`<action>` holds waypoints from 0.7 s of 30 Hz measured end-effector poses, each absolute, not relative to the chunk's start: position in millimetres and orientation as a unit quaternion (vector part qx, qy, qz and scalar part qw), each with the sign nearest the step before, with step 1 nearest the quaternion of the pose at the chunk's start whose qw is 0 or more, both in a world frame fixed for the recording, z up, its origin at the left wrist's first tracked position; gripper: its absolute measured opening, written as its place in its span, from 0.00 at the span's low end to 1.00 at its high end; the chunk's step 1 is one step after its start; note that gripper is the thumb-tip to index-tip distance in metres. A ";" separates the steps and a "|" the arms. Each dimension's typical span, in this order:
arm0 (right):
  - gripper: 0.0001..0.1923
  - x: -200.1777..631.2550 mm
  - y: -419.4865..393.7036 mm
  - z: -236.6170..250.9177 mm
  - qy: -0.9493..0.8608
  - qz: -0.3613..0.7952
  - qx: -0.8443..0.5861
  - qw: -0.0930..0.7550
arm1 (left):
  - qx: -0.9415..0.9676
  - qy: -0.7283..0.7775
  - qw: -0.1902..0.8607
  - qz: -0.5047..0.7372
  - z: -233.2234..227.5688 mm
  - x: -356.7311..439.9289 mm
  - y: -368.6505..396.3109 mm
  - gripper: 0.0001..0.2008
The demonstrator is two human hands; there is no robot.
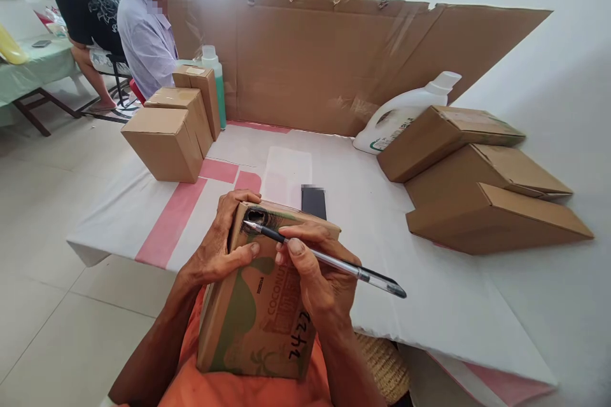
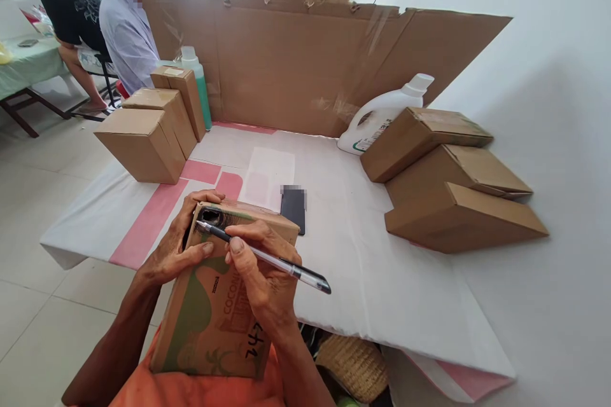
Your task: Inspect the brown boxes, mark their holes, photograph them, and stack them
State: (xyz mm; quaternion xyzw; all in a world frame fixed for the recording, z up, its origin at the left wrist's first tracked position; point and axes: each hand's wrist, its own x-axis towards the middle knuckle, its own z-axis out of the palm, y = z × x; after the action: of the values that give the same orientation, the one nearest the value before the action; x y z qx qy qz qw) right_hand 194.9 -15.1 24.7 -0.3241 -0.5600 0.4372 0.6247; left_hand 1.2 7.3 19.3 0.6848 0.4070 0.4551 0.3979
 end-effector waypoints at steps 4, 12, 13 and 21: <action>0.08 196.1 -14.4 27.2 -0.596 0.391 -0.351 0.608 | 0.685 0.406 0.396 0.457 17.9 0.5 8.0 0.30; 0.06 201.7 -13.6 27.6 -0.576 0.397 -0.376 0.608 | 0.671 0.423 0.403 0.457 20.5 1.4 6.0 0.29; 0.06 202.7 -14.4 27.6 -0.562 0.398 -0.385 0.615 | 0.668 0.425 0.405 0.458 20.5 1.4 5.7 0.29; 0.13 232.1 58.1 60.1 -0.478 0.306 -0.416 0.711 | 0.657 0.427 0.419 0.459 15.0 -7.5 6.2 0.30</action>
State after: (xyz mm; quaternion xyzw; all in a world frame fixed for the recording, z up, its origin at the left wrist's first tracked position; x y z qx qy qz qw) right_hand 232.1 58.1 60.1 -0.4162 -0.4776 0.3062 0.7105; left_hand -7.5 6.2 15.0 0.6570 0.4267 0.4594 0.4186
